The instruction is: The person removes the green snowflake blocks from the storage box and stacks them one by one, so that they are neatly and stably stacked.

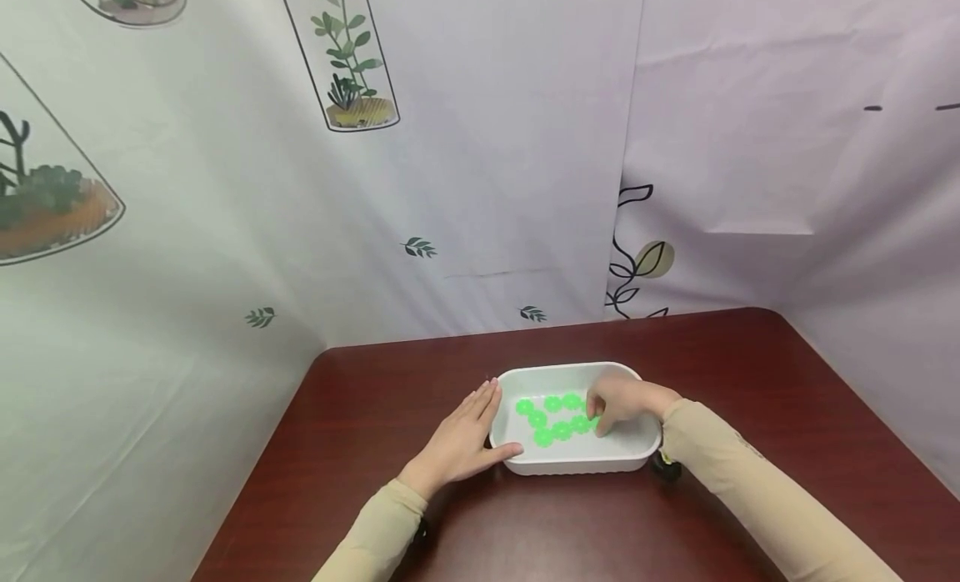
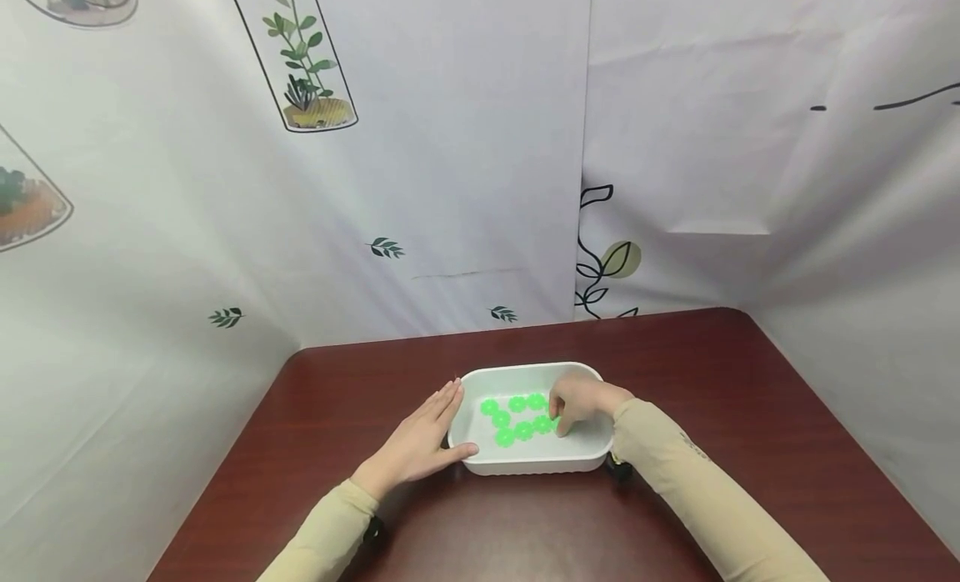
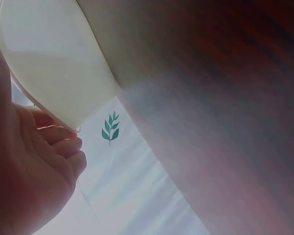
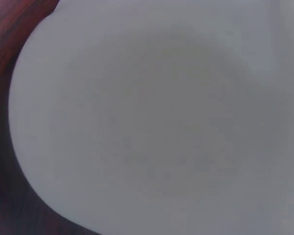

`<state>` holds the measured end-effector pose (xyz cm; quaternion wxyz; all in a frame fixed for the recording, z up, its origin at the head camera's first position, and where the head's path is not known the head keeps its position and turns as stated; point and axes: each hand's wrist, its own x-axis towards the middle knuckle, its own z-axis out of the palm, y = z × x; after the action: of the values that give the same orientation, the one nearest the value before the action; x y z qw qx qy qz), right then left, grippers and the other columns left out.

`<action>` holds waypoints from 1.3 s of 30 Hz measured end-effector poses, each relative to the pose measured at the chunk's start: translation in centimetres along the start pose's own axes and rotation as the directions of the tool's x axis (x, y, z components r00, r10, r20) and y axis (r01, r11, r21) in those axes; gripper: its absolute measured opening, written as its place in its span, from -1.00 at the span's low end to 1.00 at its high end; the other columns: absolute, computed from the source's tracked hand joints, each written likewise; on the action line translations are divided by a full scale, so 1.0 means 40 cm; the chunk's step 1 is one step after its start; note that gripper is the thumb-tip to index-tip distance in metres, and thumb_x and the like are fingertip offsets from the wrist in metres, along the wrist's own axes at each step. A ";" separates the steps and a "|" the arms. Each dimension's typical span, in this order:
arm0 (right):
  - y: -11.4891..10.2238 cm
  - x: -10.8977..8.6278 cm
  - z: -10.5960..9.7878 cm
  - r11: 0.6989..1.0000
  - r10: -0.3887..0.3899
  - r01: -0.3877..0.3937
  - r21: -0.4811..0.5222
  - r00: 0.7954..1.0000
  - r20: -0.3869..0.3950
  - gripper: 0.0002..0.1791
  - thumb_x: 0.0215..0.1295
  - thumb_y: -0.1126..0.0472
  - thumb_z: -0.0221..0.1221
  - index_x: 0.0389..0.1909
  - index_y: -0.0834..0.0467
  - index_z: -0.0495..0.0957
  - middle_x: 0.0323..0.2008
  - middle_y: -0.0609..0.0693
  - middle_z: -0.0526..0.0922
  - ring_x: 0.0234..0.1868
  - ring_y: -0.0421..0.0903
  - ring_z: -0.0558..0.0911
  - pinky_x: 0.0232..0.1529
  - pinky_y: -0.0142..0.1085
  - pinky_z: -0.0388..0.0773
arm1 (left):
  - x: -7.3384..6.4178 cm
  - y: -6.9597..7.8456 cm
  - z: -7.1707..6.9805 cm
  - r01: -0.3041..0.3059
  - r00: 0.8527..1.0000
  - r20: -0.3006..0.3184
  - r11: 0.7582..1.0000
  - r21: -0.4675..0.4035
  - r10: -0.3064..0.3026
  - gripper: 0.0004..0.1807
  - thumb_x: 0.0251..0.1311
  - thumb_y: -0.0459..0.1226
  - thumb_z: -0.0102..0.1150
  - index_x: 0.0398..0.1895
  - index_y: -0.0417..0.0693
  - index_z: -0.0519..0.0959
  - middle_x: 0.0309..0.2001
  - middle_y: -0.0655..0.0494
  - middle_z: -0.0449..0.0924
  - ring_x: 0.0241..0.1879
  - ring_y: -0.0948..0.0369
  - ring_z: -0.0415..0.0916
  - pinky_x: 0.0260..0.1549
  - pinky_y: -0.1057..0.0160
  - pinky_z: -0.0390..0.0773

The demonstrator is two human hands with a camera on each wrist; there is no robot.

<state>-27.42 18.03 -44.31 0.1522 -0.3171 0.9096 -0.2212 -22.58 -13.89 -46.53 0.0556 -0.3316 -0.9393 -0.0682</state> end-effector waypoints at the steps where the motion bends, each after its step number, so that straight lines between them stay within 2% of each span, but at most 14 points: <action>1: 0.002 0.000 0.000 1.000 -0.007 0.007 0.012 1.000 0.004 -0.81 -0.07 0.33 0.49 -0.42 0.14 0.68 -0.50 -0.20 0.55 -0.44 -0.32 0.43 -0.31 -0.41 0.45 | 0.000 0.000 0.000 0.001 1.000 0.000 1.000 -0.002 -0.001 0.12 0.31 0.44 -0.20 0.56 -0.31 0.07 0.58 -0.16 -0.03 0.57 0.05 -0.09 0.48 0.14 0.03; 15: -0.005 -0.009 -0.007 0.980 -0.064 0.056 0.193 0.997 0.036 -0.90 0.12 0.43 0.29 -0.38 0.18 0.66 -0.47 -0.17 0.58 -0.43 -0.28 0.48 -0.34 -0.39 0.48 | 0.000 -0.005 0.000 -0.005 1.000 -0.012 1.000 -0.001 0.004 0.13 0.30 0.45 -0.20 0.56 -0.31 0.06 0.58 -0.17 -0.01 0.57 0.04 -0.07 0.48 0.15 0.03; 22: -0.003 -0.009 -0.025 0.953 -0.059 0.068 0.296 0.998 -0.037 -0.96 0.29 0.34 0.28 -0.28 0.21 0.67 -0.44 -0.13 0.64 -0.39 -0.19 0.58 -0.29 -0.34 0.57 | -0.002 -0.004 0.002 0.005 1.000 -0.002 1.000 -0.012 -0.005 0.12 0.30 0.44 -0.17 0.57 -0.29 0.05 0.58 -0.14 -0.03 0.58 0.08 -0.11 0.48 0.15 0.01; 28: 0.006 -0.022 -0.053 0.937 -0.006 0.053 0.345 0.991 -0.136 -0.88 0.33 0.28 0.29 -0.19 0.25 0.69 -0.32 -0.04 0.71 -0.33 -0.11 0.65 -0.19 -0.23 0.64 | -0.001 -0.002 0.000 0.005 1.000 -0.002 1.000 -0.006 -0.005 0.11 0.30 0.44 -0.16 0.57 -0.28 0.05 0.59 -0.13 -0.03 0.57 0.08 -0.10 0.48 0.16 0.02; 31: 0.020 -0.030 -0.064 0.927 0.054 0.025 0.373 0.978 -0.200 -0.86 0.34 0.28 0.29 -0.16 0.25 0.70 -0.26 -0.01 0.72 -0.30 -0.06 0.69 -0.15 -0.15 0.66 | -0.001 -0.001 0.001 0.005 1.000 0.000 1.000 0.009 -0.005 0.11 0.31 0.44 -0.18 0.57 -0.28 0.05 0.59 -0.13 -0.03 0.57 0.08 -0.10 0.48 0.16 0.01; 33: 0.032 -0.037 -0.071 0.918 0.111 -0.005 0.397 0.963 -0.246 -0.85 0.35 0.27 0.29 -0.14 0.25 0.70 -0.24 0.03 0.73 -0.26 -0.02 0.72 -0.12 -0.09 0.67 | -0.001 -0.001 0.002 0.004 1.000 0.002 1.000 0.018 -0.004 0.11 0.31 0.44 -0.20 0.57 -0.28 0.05 0.58 -0.14 -0.03 0.58 0.08 -0.11 0.48 0.16 0.01; 36: 0.051 -0.051 -0.082 0.903 0.189 -0.039 0.427 0.930 -0.316 -0.80 0.37 0.25 0.28 -0.09 0.28 0.68 -0.20 0.10 0.73 -0.21 0.02 0.73 -0.10 -0.04 0.67 | -0.001 0.000 0.003 0.003 1.000 0.002 1.000 0.029 -0.003 0.11 0.32 0.44 -0.22 0.57 -0.29 0.06 0.58 -0.15 -0.02 0.57 0.07 -0.10 0.48 0.16 0.01; 39: 0.071 -0.067 -0.095 0.886 0.255 -0.061 0.459 0.892 -0.374 -0.74 0.38 0.23 0.27 -0.04 0.32 0.66 -0.17 0.16 0.73 -0.19 0.02 0.73 -0.12 -0.08 0.68 | -0.001 0.000 0.002 0.004 1.000 -0.002 0.999 0.036 -0.004 0.11 0.32 0.45 -0.23 0.56 -0.29 0.06 0.58 -0.15 -0.02 0.57 0.07 -0.09 0.48 0.16 0.01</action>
<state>-28.46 22.91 -42.11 0.0358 -0.1420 0.8712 -0.4686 -22.55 -13.91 -46.64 0.0622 -0.3287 -0.9410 -0.0516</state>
